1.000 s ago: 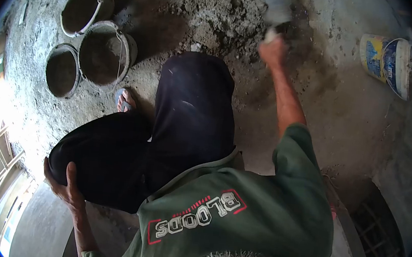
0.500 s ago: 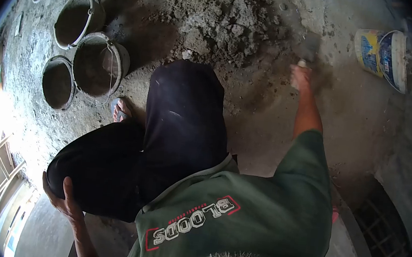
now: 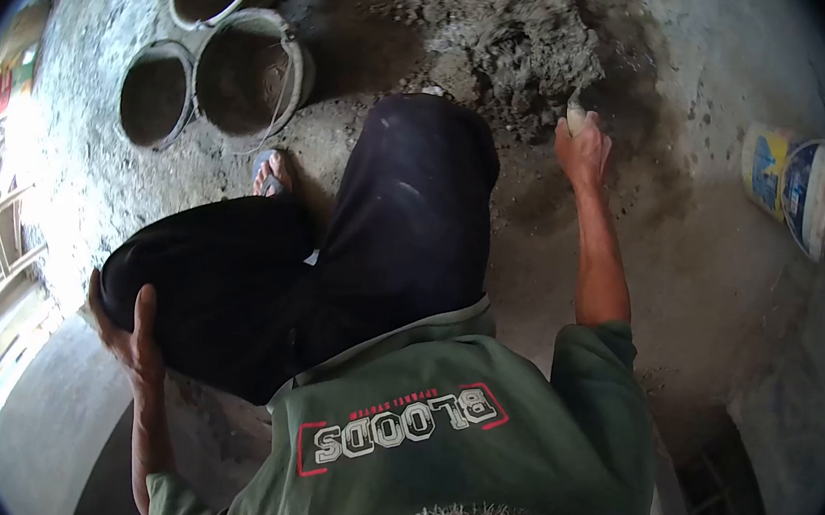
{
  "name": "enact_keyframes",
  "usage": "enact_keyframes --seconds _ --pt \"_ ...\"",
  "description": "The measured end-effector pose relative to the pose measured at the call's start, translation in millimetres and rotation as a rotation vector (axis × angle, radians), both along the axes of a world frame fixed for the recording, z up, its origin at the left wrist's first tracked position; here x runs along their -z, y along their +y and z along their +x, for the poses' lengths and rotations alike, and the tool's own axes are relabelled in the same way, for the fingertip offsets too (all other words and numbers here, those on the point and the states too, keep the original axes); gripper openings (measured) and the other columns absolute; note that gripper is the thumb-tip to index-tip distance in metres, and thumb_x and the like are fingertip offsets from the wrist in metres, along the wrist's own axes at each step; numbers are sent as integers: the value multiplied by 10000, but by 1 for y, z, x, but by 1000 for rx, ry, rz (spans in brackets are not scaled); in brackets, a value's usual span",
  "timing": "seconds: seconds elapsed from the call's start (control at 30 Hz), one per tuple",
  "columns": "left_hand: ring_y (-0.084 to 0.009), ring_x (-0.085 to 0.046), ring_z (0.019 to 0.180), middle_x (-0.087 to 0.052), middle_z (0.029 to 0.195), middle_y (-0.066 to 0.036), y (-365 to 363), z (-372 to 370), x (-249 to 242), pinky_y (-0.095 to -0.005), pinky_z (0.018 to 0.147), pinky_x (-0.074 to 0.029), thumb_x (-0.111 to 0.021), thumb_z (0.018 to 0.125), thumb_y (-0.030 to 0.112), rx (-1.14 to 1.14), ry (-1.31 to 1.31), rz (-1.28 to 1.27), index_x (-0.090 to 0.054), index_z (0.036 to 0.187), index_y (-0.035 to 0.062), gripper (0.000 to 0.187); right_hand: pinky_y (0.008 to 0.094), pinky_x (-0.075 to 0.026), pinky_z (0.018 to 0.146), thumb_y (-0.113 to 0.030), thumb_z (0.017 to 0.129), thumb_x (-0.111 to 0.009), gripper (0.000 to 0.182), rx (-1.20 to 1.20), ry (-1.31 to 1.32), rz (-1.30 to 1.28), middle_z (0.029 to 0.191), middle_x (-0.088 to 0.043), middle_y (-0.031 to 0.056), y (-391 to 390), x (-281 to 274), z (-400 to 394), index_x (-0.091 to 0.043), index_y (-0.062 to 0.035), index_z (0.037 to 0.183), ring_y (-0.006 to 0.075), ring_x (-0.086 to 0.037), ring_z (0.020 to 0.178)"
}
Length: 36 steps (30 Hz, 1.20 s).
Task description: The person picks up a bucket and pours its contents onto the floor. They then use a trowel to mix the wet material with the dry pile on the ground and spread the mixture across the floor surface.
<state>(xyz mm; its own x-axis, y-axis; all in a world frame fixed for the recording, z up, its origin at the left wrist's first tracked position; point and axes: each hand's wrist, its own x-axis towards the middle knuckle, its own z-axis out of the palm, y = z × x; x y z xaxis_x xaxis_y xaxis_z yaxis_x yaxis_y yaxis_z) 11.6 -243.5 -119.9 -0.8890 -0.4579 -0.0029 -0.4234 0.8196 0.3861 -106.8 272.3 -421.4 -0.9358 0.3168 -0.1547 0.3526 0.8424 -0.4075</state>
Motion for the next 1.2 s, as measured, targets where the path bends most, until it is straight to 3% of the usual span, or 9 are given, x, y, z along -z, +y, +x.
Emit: enact_keyframes --seconds 0.17,0.3,0.4,0.57,0.63,0.77,0.83,1.03,1.2 --pt "-324 -419 1264 -451 1353 -233 0 3 1 -411 1069 -302 -697 818 407 -35 -3 -5 -396 1374 -52 781 501 -524 669 -265 782 -677 376 -153 -167 347 813 -673 229 -19 -43 -23 -541 -7 1018 409 -663 777" --pt "-297 -460 1217 -488 1311 -208 -3 8 -1 -383 1056 -319 -769 762 366 -78 33 94 -378 1388 -20 834 521 -505 723 -215 819 -629 260 167 253 157 858 -672 223 -50 -52 -22 -548 -36 990 402 -651 830" --pt "-290 -480 1193 -506 1284 -205 -5 5 -5 -378 1031 -350 -781 748 367 -112 3 53 -376 1392 2 844 516 -511 713 -201 814 -641 280 -238 -30 229 883 -663 237 -21 44 -1 -537 -10 990 414 -647 861" --pt "-289 -495 1180 -524 1269 -202 -11 5 -1 -377 1022 -365 -781 747 374 -70 -17 74 -376 1398 23 843 525 -485 706 -170 816 -635 291 -107 -296 177 906 -653 253 -13 -12 58 -526 15 1013 429 -641 880" --pt "-304 -432 1257 -463 1351 -207 -10 11 -2 -390 1076 -292 -735 779 392 -130 5 125 -393 1393 -1 806 480 -483 647 -166 825 -639 263 -118 67 310 822 -644 239 15 24 135 -543 26 977 399 -645 764" --pt "-313 -434 1257 -480 1335 -217 -14 16 3 -396 1084 -277 -708 807 368 -88 62 63 -413 1374 -28 751 365 -466 570 -178 832 -687 213 621 -314 -386 662 -554 46 -10 20 216 -570 -2 857 172 -551 609" --pt "-316 -435 1258 -481 1336 -217 -16 16 0 -401 1085 -277 -699 812 376 -57 44 32 -418 1371 -27 745 343 -455 545 -157 806 -704 205 845 -411 -632 662 -531 25 -32 30 206 -548 -33 759 147 -539 592" --pt "-322 -423 1275 -471 1356 -213 -12 16 1 -415 1093 -270 -678 819 406 -51 36 -16 -425 1370 -19 741 332 -440 460 -139 735 -692 187 624 -302 -875 599 -552 53 -105 41 26 -546 -24 716 166 -551 491" --pt "-324 -410 1288 -463 1365 -211 -14 19 1 -418 1095 -266 -679 816 414 -28 39 -26 -423 1372 -15 748 327 -446 433 -113 736 -674 179 532 -235 -953 613 -561 68 -98 8 17 -541 5 761 155 -541 462"
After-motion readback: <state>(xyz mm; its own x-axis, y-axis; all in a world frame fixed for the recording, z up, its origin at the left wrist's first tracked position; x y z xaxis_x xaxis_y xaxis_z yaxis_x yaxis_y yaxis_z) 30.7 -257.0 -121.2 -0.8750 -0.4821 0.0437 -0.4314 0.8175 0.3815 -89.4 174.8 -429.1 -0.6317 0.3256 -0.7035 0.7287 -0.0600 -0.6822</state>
